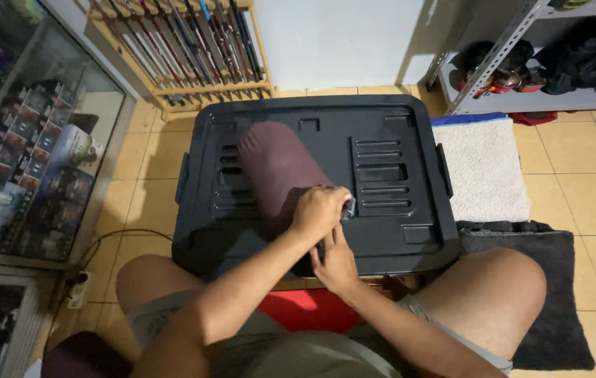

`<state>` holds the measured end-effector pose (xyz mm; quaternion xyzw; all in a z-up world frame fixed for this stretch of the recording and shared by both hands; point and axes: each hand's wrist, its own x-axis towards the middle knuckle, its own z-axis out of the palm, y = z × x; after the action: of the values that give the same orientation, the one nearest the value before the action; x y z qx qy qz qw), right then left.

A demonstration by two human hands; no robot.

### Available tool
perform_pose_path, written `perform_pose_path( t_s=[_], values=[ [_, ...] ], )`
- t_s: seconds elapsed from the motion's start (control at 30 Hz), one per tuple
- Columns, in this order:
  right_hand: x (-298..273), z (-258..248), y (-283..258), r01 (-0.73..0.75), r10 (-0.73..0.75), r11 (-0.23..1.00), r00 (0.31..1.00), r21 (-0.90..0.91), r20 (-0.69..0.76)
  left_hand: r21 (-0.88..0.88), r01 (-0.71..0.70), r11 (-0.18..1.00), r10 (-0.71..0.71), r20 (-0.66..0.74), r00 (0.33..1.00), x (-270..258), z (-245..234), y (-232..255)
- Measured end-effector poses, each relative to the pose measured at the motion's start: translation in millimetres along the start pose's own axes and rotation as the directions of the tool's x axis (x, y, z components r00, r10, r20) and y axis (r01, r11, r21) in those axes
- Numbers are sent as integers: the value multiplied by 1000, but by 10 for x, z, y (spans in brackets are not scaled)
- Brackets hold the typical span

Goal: The person rolls a blue sleeping bag by hand on top of a plastic bin lid, then stuffs the rolled sleeping bag into a brown fabric pouch and secures it with a drawstring.

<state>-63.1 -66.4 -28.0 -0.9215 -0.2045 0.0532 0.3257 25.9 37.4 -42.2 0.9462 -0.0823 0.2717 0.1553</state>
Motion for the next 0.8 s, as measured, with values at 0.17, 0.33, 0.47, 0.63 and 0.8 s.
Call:
perform_pose_path(
  t_s=[0.17, 0.33, 0.47, 0.63, 0.8],
  values=[
    [223, 84, 498, 260, -269, 944, 963, -202, -21, -285, -74, 956, 57, -67, 996, -35, -296, 308],
    [400, 235, 1025, 253, -242, 924, 967, -287, 75, -444, -154, 883, 110, -125, 986, -177, -785, 478],
    [606, 255, 1171, 474, -536, 704, 843, -529, 43, -475, -70, 877, -8, -159, 987, -271, -823, 347],
    [512, -304, 582, 565, -586, 731, 807, -382, 72, -527, -9, 850, -72, -134, 988, -251, -1230, 331],
    [523, 8, 510, 511, -528, 846, 843, 149, 106, -487, 65, 871, -125, -93, 988, -253, -1288, 248]
  ],
)
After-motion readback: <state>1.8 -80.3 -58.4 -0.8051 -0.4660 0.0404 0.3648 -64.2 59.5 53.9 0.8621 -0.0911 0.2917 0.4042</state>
